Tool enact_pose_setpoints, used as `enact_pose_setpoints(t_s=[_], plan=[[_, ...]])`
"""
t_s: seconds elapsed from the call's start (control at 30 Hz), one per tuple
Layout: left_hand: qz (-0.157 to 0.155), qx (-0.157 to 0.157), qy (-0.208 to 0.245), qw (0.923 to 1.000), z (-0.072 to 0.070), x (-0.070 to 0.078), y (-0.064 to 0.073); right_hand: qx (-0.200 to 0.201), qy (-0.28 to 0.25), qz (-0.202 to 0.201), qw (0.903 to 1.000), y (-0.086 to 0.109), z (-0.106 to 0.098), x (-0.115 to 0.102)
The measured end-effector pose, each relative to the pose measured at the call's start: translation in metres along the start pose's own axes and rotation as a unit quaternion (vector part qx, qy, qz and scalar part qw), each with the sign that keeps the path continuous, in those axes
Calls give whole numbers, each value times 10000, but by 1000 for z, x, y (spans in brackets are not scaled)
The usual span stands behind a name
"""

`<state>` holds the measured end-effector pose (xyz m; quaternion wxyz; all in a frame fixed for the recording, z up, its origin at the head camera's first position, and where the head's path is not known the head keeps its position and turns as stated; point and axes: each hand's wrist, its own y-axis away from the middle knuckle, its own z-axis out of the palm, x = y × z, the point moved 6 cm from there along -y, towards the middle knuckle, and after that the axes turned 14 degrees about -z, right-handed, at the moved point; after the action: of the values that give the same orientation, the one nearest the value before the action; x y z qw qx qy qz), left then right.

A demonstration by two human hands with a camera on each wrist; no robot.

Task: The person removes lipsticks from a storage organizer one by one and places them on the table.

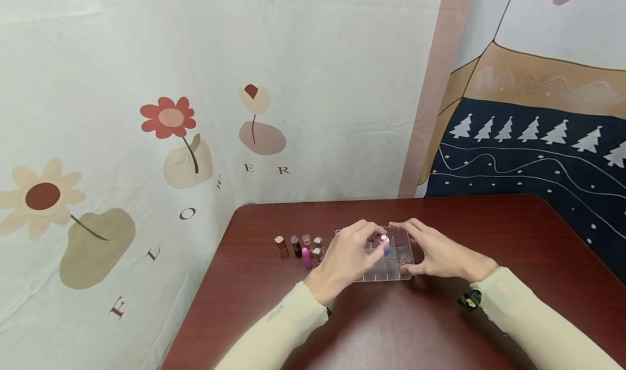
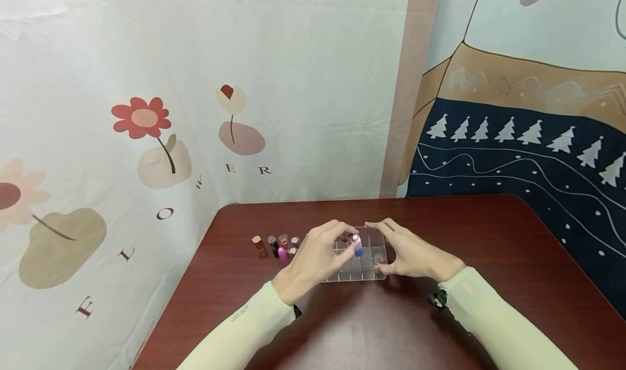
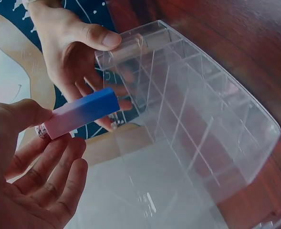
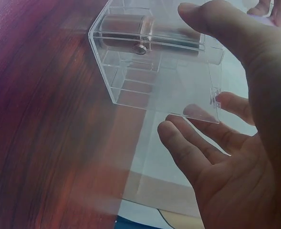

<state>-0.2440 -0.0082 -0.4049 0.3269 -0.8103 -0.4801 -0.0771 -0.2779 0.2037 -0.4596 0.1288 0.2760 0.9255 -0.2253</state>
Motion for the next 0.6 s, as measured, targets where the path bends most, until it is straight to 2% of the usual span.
enact_pose_setpoints(t_s=[0.3, 0.6], plan=[[-25, 214, 44, 9998, -20, -17, 11, 26, -331, 109, 9994, 2, 0, 1], [-137, 420, 69, 9990, -39, -37, 26, 58, -316, 104, 9994, 1, 1, 1]])
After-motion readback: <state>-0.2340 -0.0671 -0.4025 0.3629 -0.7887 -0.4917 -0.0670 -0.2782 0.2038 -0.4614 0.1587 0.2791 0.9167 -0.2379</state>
